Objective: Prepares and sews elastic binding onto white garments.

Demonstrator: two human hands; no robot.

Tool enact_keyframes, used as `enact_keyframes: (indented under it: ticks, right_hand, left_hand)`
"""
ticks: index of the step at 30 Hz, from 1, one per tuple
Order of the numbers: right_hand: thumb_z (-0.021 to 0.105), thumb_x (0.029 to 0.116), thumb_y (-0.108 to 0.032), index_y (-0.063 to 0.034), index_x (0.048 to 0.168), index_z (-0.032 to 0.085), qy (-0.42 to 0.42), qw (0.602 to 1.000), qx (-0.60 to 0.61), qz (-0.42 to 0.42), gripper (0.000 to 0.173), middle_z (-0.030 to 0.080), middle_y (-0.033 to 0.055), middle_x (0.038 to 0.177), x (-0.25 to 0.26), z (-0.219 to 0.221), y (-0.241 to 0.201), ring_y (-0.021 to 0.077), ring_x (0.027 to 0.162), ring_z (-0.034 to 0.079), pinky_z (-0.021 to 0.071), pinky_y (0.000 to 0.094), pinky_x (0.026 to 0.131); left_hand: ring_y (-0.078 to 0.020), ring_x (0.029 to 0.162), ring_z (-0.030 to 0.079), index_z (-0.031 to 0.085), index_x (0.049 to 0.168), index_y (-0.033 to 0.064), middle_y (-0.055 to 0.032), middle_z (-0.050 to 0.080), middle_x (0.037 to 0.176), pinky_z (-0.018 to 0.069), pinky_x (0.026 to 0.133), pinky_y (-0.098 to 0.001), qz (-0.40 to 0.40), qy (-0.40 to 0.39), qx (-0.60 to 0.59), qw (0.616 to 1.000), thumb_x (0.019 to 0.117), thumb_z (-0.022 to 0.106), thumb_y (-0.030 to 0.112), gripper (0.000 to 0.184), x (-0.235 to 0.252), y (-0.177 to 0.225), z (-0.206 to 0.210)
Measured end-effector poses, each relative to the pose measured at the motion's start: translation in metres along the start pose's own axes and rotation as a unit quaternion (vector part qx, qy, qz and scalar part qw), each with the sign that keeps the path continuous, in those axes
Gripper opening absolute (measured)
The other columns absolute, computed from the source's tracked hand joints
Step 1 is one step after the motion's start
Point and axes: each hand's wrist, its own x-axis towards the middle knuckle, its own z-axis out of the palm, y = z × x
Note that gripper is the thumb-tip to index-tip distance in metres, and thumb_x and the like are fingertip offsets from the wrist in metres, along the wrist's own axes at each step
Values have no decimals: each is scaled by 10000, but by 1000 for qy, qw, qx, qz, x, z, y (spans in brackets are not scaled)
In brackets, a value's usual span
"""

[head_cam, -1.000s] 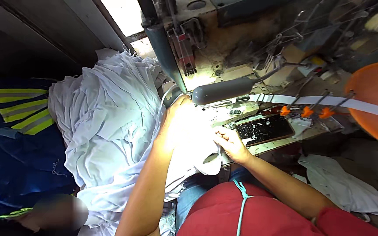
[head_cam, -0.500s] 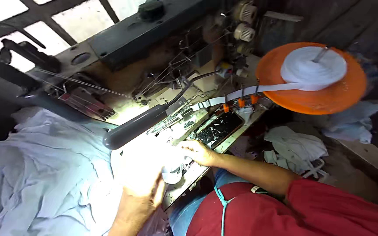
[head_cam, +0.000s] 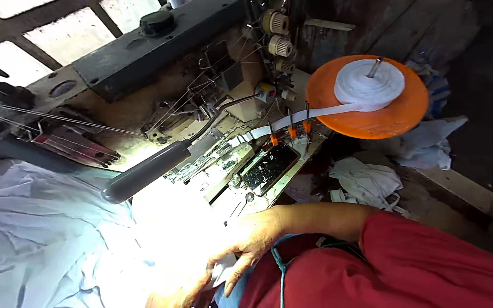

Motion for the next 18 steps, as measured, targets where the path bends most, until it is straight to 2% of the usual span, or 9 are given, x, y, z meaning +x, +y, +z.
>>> enact_keyframes:
  ticks: [2, 5, 7, 9, 11, 13, 15, 17, 18]
  right_hand:
    - [681, 980, -201, 14, 1091, 730, -25, 1000, 4, -2, 247, 700, 152, 853, -3, 1, 1, 247, 785, 675, 519, 406, 709]
    - [658, 980, -115, 0, 1009, 752, 9, 999, 9, -50, 151, 706, 132, 882, -9, 1, 1, 207, 796, 680, 536, 356, 705]
    - [677, 960, -105, 11, 958, 750, 27, 996, 20, -78, 136, 688, 136, 845, -15, -1, -1, 200, 760, 659, 520, 338, 673]
    - [703, 938, -105, 24, 899, 737, 51, 994, 36, -85, 139, 682, 135, 827, -21, -8, -4, 171, 760, 649, 515, 300, 672]
    - [723, 928, -134, 32, 792, 675, 82, 988, 95, -86, 220, 635, 98, 784, -27, -16, -4, 72, 712, 564, 437, 196, 625]
    - [730, 916, -145, 13, 752, 636, 107, 975, 178, -83, 246, 613, 33, 786, -35, -21, 0, -29, 707, 521, 401, 112, 615]
    - [735, 924, -155, -28, 760, 632, 119, 965, 222, -76, 231, 624, -11, 859, -43, -23, 6, -70, 760, 530, 422, 85, 655]
    - [738, 931, -163, -33, 783, 649, 130, 965, 221, -59, 216, 624, -15, 889, -51, -21, 11, -63, 805, 542, 435, 90, 695]
    - [733, 937, -160, -31, 805, 663, 136, 965, 218, -43, 198, 629, -21, 883, -54, -19, 13, -66, 797, 557, 456, 85, 694]
  left_hand:
    - [-319, 748, 715, 733, 936, -32, -196, 728, 802, 568, 697, -448, 1, 1, -39, 999, 930, 681, 110, 151, -1, 7, -6]
    - [-156, 742, 666, 718, 980, 42, -97, 717, 784, 520, 728, -278, 51, 44, -90, 994, 978, 627, 190, 174, -2, 10, -2]
    - [-91, 783, 659, 703, 1043, 78, -46, 712, 819, 514, 796, -234, 73, 92, -90, 989, 979, 613, 292, 241, 2, 16, 5]
    - [-91, 860, 670, 690, 1140, 110, -26, 734, 908, 494, 889, -275, 58, 156, -6, 986, 970, 602, 475, 413, 10, 19, 17]
    - [-211, 883, 692, 726, 1102, 92, -72, 747, 959, 511, 848, -416, 16, 204, 129, 970, 913, 598, 591, 549, 17, 9, 40]
    - [-434, 956, 702, 753, 920, 28, -194, 741, 962, 505, 850, -637, -60, 220, 247, 942, 839, 627, 477, 473, 21, -13, 65]
    - [-576, 1188, 597, 752, 970, -49, -292, 705, 1148, 372, 982, -790, -142, 274, 295, 904, 829, 659, 208, 307, 22, -39, 75]
    - [-530, 1340, 498, 722, 1027, -62, -280, 624, 1351, 308, 1091, -720, -173, 352, 311, 866, 868, 585, 84, 256, 20, -58, 56]
    - [-485, 1343, 514, 706, 1044, -68, -261, 610, 1382, 357, 1089, -648, -169, 375, 317, 855, 894, 556, 60, 248, 17, -60, 40]
